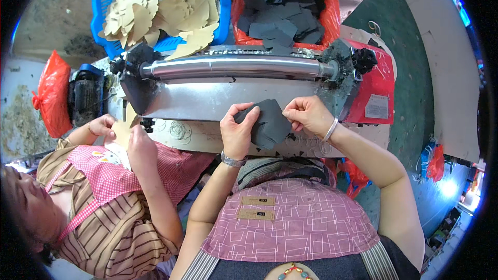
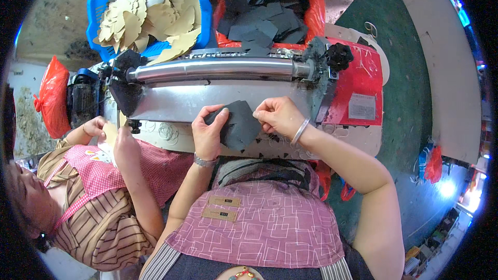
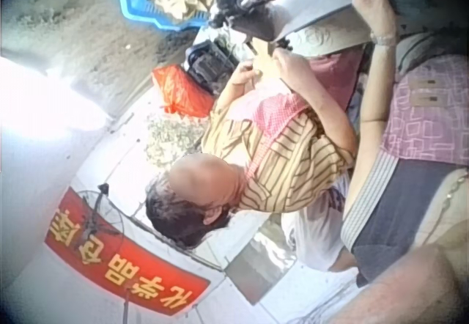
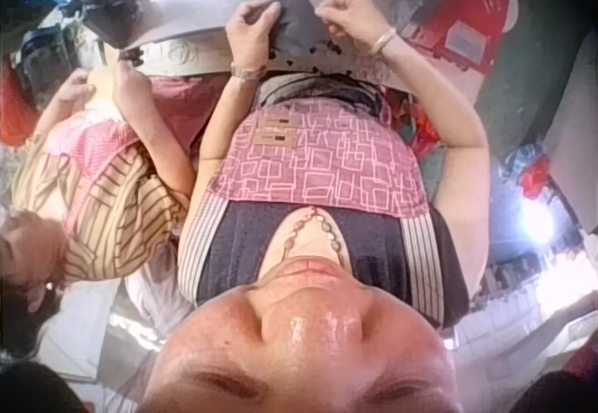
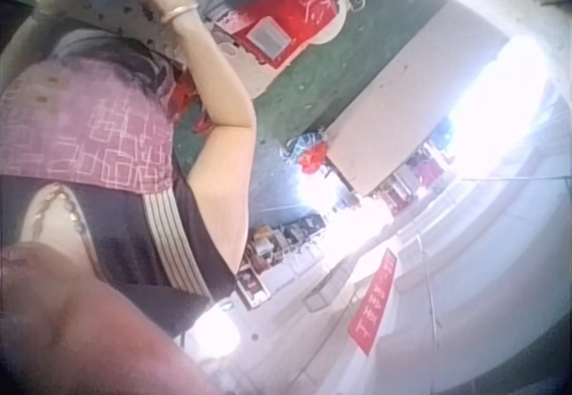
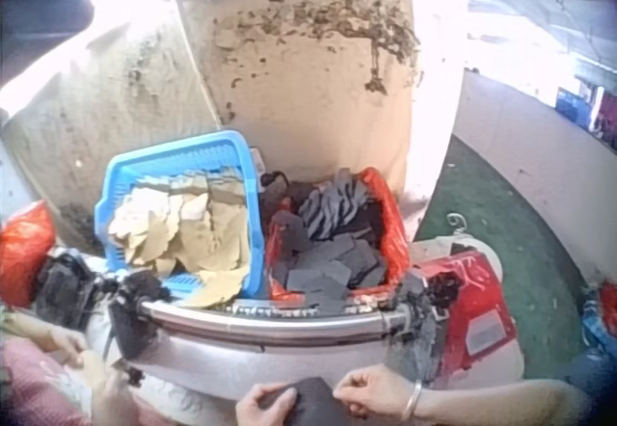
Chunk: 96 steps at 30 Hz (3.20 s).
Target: Applying adhesive to shoe upper components using a motorized roller machine.
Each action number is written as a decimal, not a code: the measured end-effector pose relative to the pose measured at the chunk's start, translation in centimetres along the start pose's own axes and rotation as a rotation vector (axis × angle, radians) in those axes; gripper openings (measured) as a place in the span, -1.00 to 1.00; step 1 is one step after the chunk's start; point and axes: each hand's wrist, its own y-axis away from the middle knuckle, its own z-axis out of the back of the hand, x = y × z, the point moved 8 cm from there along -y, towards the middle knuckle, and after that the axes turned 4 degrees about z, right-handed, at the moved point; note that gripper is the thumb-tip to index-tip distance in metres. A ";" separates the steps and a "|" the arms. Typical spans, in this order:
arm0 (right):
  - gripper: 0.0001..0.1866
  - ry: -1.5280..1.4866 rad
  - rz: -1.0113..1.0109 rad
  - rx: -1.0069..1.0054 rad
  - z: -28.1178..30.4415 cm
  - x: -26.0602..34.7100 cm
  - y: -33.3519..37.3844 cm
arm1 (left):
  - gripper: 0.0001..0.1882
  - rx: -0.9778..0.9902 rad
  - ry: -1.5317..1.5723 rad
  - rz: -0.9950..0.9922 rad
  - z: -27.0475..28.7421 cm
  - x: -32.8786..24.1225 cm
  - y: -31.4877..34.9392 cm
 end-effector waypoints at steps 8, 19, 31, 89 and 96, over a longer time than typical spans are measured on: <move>-0.86 0.051 0.066 0.044 -1.1 0.7 0.2 | -0.86 -0.070 -0.062 -0.084 0.5 -0.7 0.3; -0.79 -0.197 -0.143 -0.005 -0.4 0.1 -0.3 | -0.85 -0.147 -0.022 -0.088 1.3 0.1 -0.4; -0.76 -0.021 0.099 -0.017 -1.2 0.9 0.4 | -0.80 0.067 -0.294 -0.073 -0.8 -0.2 0.1; -0.80 -0.219 -0.050 -0.207 2.5 -0.9 -1.1 | -0.84 0.114 0.050 0.099 0.3 0.7 0.5; -0.85 -0.313 -0.042 -0.139 1.1 -0.8 -0.1 | -0.82 0.260 0.194 0.207 -0.3 1.3 1.0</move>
